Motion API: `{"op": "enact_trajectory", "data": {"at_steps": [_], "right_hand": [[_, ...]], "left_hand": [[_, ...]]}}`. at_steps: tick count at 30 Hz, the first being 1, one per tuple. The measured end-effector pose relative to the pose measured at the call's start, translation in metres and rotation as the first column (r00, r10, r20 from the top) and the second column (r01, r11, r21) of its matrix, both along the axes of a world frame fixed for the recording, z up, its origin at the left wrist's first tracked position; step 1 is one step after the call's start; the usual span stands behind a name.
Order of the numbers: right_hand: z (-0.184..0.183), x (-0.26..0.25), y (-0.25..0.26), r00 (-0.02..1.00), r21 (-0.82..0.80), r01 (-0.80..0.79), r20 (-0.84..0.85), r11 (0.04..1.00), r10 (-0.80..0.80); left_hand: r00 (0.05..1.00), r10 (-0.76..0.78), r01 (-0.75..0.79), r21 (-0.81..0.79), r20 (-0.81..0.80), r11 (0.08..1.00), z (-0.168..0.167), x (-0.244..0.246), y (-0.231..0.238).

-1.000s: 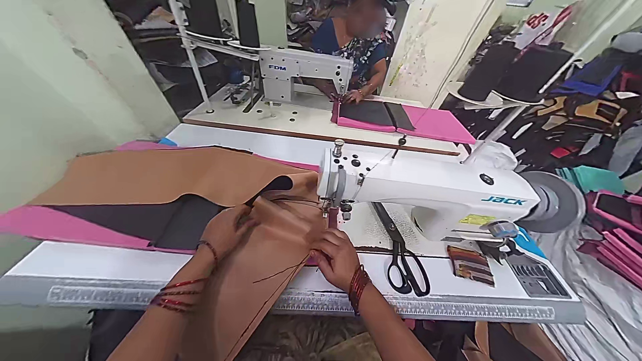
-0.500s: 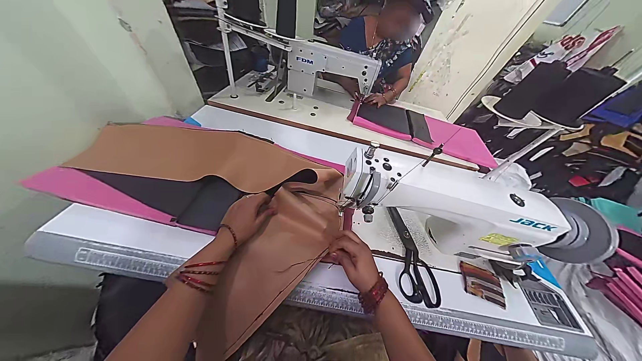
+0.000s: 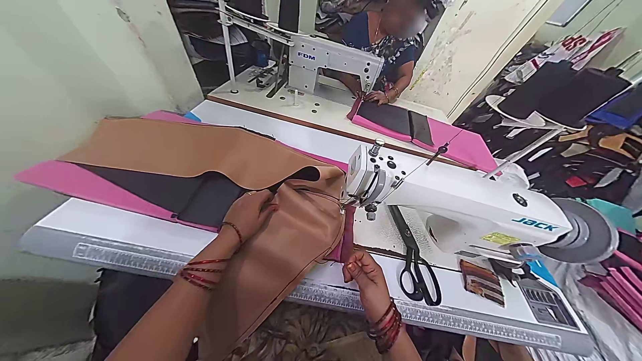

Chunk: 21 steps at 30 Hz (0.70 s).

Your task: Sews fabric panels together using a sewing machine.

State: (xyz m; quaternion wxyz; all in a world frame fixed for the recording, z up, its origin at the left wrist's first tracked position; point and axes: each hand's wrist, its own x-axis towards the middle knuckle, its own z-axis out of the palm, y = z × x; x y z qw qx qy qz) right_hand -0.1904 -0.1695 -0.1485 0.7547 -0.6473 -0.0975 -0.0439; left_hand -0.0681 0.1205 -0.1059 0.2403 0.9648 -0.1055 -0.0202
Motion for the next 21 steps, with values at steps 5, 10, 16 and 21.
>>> {"op": "enact_trajectory", "data": {"at_steps": [5, 10, 16, 21], "right_hand": [[0.003, -0.005, -0.016, 0.967, 0.085, 0.215, -0.154, 0.973, -0.200], [0.005, -0.018, -0.026, 0.802, -0.523, 0.592, 0.299, 0.614, -0.518], [-0.021, -0.025, 0.025, 0.578, -0.550, 0.742, 0.815, 0.384, 0.051], [-0.026, -0.007, 0.047, 0.549, -0.569, 0.754, 0.820, 0.327, 0.161]], "left_hand": [[1.000, -0.008, 0.008, -0.002, 0.012, 1.000, 0.000, 0.000, 0.000], [1.000, -0.001, 0.001, -0.003, 0.020, 1.000, -0.002, -0.001, 0.001], [0.998, -0.006, 0.006, 0.004, 0.057, 1.000, -0.006, -0.001, 0.001], [0.999, -0.005, 0.005, 0.001, 0.053, 1.000, -0.007, -0.001, 0.004]]}}
